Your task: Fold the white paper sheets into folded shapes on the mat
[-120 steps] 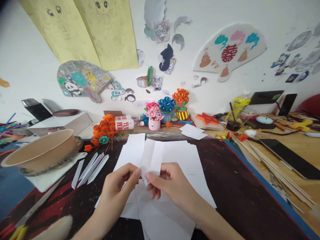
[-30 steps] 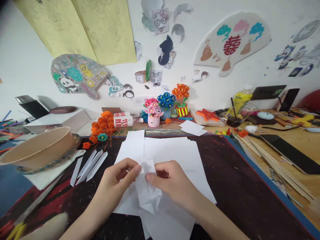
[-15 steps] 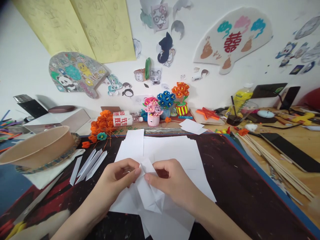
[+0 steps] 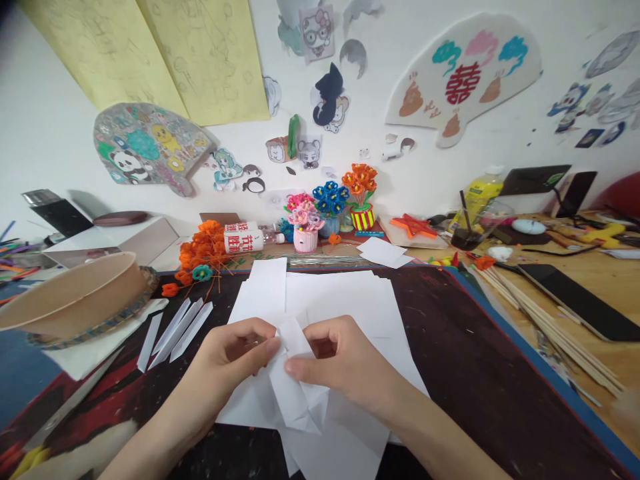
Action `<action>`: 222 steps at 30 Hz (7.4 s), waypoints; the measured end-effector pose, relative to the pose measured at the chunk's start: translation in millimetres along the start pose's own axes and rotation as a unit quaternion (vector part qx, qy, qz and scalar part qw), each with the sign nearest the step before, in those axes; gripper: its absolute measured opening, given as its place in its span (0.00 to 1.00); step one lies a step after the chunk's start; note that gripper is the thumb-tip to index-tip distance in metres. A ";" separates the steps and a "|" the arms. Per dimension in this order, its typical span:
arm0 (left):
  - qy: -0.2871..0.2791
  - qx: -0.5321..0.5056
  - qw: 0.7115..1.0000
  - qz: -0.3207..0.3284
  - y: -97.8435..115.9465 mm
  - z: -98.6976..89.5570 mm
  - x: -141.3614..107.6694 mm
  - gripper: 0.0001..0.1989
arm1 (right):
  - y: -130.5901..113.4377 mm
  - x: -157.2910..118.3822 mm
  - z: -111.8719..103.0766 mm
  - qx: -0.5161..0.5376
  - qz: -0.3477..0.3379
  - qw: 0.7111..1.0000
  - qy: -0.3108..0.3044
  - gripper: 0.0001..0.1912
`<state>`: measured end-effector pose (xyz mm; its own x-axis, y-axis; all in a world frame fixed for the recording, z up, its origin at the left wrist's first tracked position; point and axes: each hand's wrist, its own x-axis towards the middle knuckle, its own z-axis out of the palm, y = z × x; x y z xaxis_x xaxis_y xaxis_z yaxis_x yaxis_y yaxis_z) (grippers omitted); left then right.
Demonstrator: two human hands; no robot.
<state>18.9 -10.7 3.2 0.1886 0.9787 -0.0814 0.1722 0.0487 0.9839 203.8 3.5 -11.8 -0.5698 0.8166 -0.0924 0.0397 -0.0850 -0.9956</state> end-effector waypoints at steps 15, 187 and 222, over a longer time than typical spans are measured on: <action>0.001 0.033 0.999 0.026 0.1 -0.9 -2.4 0.09 | -1.5 0.3 0.6 0.065 0.018 0.998 0.013 0.16; 0.093 0.144 0.951 0.256 55.8 -2.0 75.6 0.14 | -51.2 66.4 -53.9 -0.144 -0.247 0.939 0.190 0.10; -0.102 0.149 0.968 0.176 57.0 -6.8 60.1 0.13 | -58.2 45.8 -61.8 -0.185 -0.254 0.944 0.100 0.06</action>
<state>33.5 52.3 55.5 0.4675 0.8634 0.1899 0.3288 -0.3692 0.8692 226.1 81.2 41.0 -0.4277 0.7926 0.4346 0.1073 0.5220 -0.8462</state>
